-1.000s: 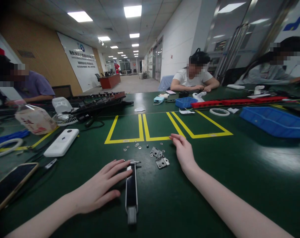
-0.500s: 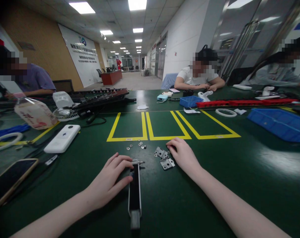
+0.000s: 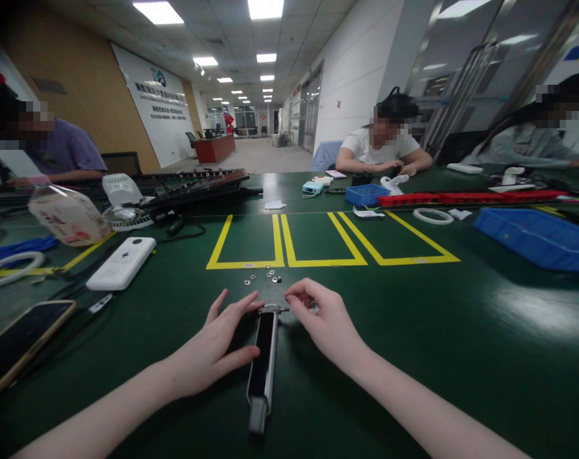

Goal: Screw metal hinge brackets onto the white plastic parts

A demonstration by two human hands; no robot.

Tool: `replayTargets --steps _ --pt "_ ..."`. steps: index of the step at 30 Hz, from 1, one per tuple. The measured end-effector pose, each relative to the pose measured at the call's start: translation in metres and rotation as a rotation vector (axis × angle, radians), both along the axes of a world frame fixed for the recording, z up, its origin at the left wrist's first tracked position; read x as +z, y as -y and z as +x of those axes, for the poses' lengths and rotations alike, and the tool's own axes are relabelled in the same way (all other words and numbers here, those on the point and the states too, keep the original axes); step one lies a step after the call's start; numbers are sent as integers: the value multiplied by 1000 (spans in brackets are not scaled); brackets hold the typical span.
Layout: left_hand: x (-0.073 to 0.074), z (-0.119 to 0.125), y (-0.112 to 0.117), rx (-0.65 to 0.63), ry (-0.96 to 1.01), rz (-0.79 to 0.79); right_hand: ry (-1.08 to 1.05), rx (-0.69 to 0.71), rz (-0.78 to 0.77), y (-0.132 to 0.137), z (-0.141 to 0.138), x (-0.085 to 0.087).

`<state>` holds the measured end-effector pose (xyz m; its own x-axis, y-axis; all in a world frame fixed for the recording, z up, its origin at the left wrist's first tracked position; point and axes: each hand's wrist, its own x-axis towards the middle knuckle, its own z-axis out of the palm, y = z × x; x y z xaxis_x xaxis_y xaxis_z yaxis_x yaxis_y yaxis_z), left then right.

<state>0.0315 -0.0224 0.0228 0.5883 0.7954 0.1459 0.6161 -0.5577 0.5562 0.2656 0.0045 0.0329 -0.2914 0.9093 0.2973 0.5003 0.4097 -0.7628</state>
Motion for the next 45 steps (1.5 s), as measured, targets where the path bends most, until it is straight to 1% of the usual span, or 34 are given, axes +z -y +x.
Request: replayTargets --steps 2,7,11,14,17,21,28,36,39,41,45 --pt "2 0 0 -24 -24 21 4 30 -55 -1 -1 -3" --pt "7 -1 0 -55 -59 66 -14 47 -106 -4 0 -10" --pt "6 -2 -1 -48 -63 59 -115 63 -230 -5 1 -9" --pt "5 -3 -3 -39 -72 44 -172 37 -275 -8 1 -8" --pt "4 -4 -4 -36 -63 38 -193 49 -321 -9 1 -7" --pt "3 -4 -4 -34 -56 37 -186 74 -338 -9 -1 -6" --pt "2 -4 -2 -18 -78 40 -106 131 -360 -7 5 -6" --pt "-3 -3 -1 13 -98 68 -184 205 -424 -16 11 -14" --pt "-2 -4 -1 8 -86 70 -171 207 -400 -14 11 -14" --pt "-1 -5 -1 5 -80 67 -123 199 -330 -13 12 -15" --pt "-1 -5 -1 7 -78 52 85 184 -32 -10 13 -16"
